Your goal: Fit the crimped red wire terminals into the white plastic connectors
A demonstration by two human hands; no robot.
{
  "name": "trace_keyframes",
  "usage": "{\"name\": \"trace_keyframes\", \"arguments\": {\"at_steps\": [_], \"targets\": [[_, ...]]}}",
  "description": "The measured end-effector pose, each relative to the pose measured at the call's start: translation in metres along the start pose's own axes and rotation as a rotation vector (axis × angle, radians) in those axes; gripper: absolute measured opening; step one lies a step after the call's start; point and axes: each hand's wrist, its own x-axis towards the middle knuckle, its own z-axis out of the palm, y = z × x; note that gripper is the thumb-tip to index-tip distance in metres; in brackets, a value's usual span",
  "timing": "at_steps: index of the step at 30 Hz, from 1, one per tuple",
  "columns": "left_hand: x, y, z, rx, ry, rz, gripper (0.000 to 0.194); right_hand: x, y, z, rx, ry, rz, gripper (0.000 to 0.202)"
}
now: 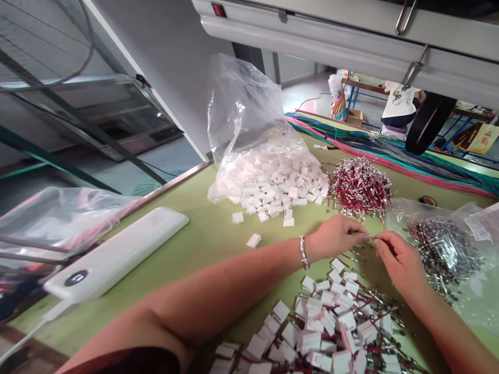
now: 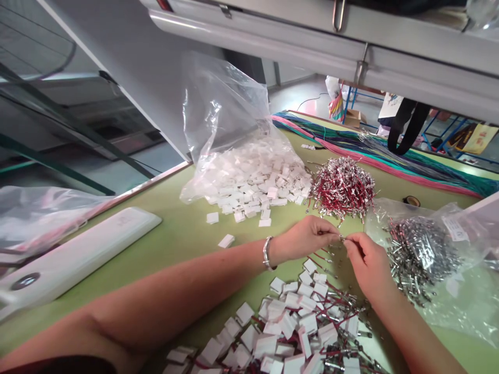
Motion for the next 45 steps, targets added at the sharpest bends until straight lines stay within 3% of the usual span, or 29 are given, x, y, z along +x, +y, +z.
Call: {"name": "trace_keyframes", "arguments": {"at_steps": [3, 9, 15, 18, 21, 25, 28, 33, 36, 39, 41, 43, 45], "targets": [[0.0, 0.0, 0.0, 0.002, 0.004, 0.005, 0.023, 0.001, 0.001, 0.0, 0.044, 0.046, 0.037, 0.024], [-0.003, 0.002, -0.001, 0.143, 0.001, 0.053, 0.025, 0.002, -0.004, -0.005, 0.071, -0.026, 0.032, 0.025], [-0.012, 0.003, -0.007, 0.735, -0.004, 0.578, 0.02, 0.001, -0.005, -0.012, 0.158, -0.257, 0.148, 0.034], [-0.012, 0.005, -0.006, 0.889, -0.033, 0.68, 0.021, -0.001, -0.005, -0.009, 0.254, -0.309, 0.218, 0.036], [-0.008, 0.015, -0.013, 0.895, -0.025, 0.622, 0.022, -0.001, -0.006, -0.009, 0.295, -0.245, 0.201, 0.034], [-0.003, 0.03, -0.038, 0.718, -0.061, 0.49, 0.02, 0.002, -0.002, -0.021, 0.111, -0.118, 0.047, 0.031], [-0.007, 0.037, -0.054, 0.539, -0.101, 0.384, 0.016, 0.008, -0.002, -0.027, 0.001, -0.144, -0.021, 0.027], [-0.022, 0.046, -0.052, 0.449, -0.018, 0.209, 0.014, 0.021, -0.038, -0.013, -0.109, -0.239, -0.246, 0.028], [-0.03, 0.05, -0.06, 0.343, 0.06, 0.121, 0.013, 0.025, -0.059, -0.003, -0.135, -0.229, -0.251, 0.032], [-0.044, 0.044, -0.088, 0.292, 0.209, 0.072, 0.02, 0.027, -0.056, -0.003, -0.092, -0.103, -0.215, 0.03], [-0.054, 0.031, -0.108, 0.427, 0.362, -0.027, 0.02, 0.029, -0.044, -0.008, -0.034, -0.098, -0.152, 0.027], [-0.064, 0.014, -0.119, 0.571, 0.318, -0.175, 0.018, 0.031, -0.032, -0.012, -0.016, -0.129, -0.09, 0.023], [-0.069, -0.001, -0.117, 0.717, 0.206, -0.259, 0.017, 0.032, -0.024, -0.013, -0.037, -0.141, -0.079, 0.023]]}}
